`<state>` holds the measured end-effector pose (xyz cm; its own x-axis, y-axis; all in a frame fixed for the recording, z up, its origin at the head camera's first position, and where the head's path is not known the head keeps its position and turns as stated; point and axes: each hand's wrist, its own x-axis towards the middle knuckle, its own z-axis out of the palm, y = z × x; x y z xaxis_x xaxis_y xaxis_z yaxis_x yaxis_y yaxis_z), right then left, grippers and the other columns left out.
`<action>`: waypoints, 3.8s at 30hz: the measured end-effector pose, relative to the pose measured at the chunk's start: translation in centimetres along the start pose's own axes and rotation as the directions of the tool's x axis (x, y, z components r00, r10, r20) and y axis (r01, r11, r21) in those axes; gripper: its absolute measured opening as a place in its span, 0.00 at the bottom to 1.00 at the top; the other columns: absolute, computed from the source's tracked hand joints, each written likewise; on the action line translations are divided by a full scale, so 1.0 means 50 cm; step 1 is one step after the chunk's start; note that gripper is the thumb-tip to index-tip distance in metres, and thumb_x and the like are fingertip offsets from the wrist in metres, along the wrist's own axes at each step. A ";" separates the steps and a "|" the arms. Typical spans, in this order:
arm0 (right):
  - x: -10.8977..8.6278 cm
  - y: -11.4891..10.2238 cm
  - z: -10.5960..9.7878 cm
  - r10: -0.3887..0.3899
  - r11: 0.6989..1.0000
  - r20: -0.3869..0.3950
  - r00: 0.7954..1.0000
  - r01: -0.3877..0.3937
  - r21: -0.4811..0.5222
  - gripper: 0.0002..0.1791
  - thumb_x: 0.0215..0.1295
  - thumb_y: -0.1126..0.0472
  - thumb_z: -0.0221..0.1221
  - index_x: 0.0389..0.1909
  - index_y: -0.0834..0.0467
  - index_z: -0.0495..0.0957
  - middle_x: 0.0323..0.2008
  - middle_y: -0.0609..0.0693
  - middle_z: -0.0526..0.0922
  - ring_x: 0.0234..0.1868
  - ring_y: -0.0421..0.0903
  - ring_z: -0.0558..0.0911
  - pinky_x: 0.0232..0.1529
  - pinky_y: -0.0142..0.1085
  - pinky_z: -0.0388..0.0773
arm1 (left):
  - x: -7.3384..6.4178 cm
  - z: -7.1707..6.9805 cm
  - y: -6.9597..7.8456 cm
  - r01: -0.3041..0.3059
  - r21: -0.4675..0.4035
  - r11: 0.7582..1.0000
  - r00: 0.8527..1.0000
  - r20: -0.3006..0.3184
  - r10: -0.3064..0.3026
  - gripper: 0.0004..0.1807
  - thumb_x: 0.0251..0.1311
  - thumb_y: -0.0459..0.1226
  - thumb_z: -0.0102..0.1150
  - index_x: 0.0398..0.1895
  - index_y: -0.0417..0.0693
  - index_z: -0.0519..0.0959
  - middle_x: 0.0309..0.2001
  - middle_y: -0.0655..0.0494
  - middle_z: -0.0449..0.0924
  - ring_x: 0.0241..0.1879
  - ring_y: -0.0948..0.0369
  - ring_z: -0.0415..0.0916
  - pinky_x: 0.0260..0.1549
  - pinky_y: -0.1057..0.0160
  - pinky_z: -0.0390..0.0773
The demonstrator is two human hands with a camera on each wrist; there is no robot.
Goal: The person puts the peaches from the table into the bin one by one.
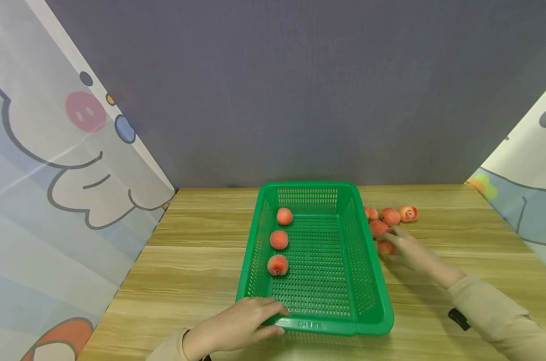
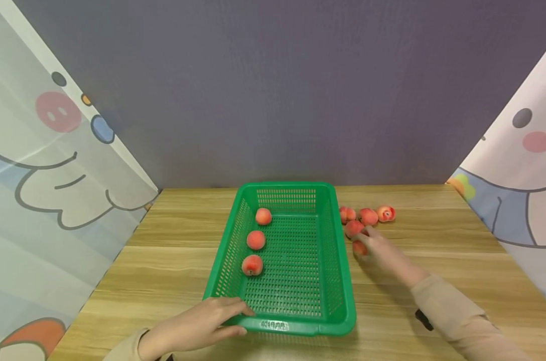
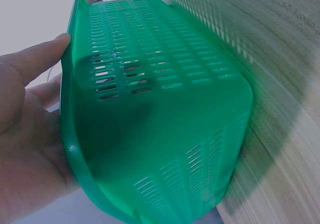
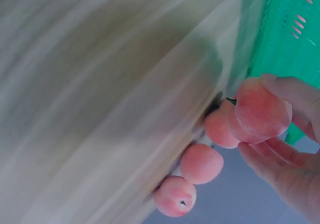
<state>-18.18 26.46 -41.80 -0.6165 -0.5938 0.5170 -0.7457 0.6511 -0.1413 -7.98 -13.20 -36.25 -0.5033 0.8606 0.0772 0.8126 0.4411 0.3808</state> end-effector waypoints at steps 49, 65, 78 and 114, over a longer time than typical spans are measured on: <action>0.130 -0.055 -0.122 -0.205 0.969 -0.059 0.977 0.194 -0.151 0.29 0.22 0.75 0.71 0.36 0.64 0.76 0.31 0.57 0.72 0.28 0.47 0.71 0.21 0.36 0.70 | 0.000 0.004 -0.006 -0.028 -0.007 1.000 1.000 -0.012 0.028 0.15 0.63 0.47 0.44 0.45 0.50 0.73 0.39 0.64 0.75 0.39 0.72 0.73 0.37 0.73 0.71; 0.185 -0.094 -0.119 -0.248 0.959 -0.031 0.968 0.241 -0.148 0.28 0.24 0.74 0.71 0.36 0.63 0.75 0.33 0.58 0.72 0.31 0.52 0.74 0.25 0.38 0.74 | 0.000 0.001 -0.002 -0.006 -0.026 1.000 1.000 0.005 0.006 0.15 0.63 0.47 0.44 0.45 0.50 0.73 0.39 0.64 0.75 0.39 0.71 0.73 0.37 0.72 0.71; 0.231 -0.137 -0.102 -0.252 0.964 0.038 0.967 0.254 -0.078 0.26 0.30 0.73 0.71 0.37 0.61 0.75 0.36 0.55 0.70 0.34 0.49 0.73 0.27 0.34 0.75 | 0.000 0.001 -0.004 -0.013 -0.022 1.000 1.000 0.002 0.013 0.14 0.63 0.46 0.44 0.46 0.50 0.73 0.39 0.64 0.75 0.39 0.72 0.73 0.37 0.72 0.72; 0.308 -0.292 0.000 -0.383 0.923 0.259 0.887 0.375 0.082 0.17 0.45 0.62 0.67 0.38 0.57 0.75 0.37 0.49 0.69 0.36 0.42 0.70 0.28 0.21 0.70 | 0.000 -0.003 0.000 0.001 -0.014 1.000 1.000 0.011 -0.001 0.15 0.63 0.47 0.44 0.45 0.50 0.73 0.39 0.65 0.76 0.38 0.73 0.73 0.37 0.71 0.72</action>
<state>-16.80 7.81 -31.79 -0.3261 -0.8984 0.2942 -0.9405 0.3396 -0.0056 -8.04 -13.25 -36.13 -0.5009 0.8629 0.0663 0.8078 0.4386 0.3939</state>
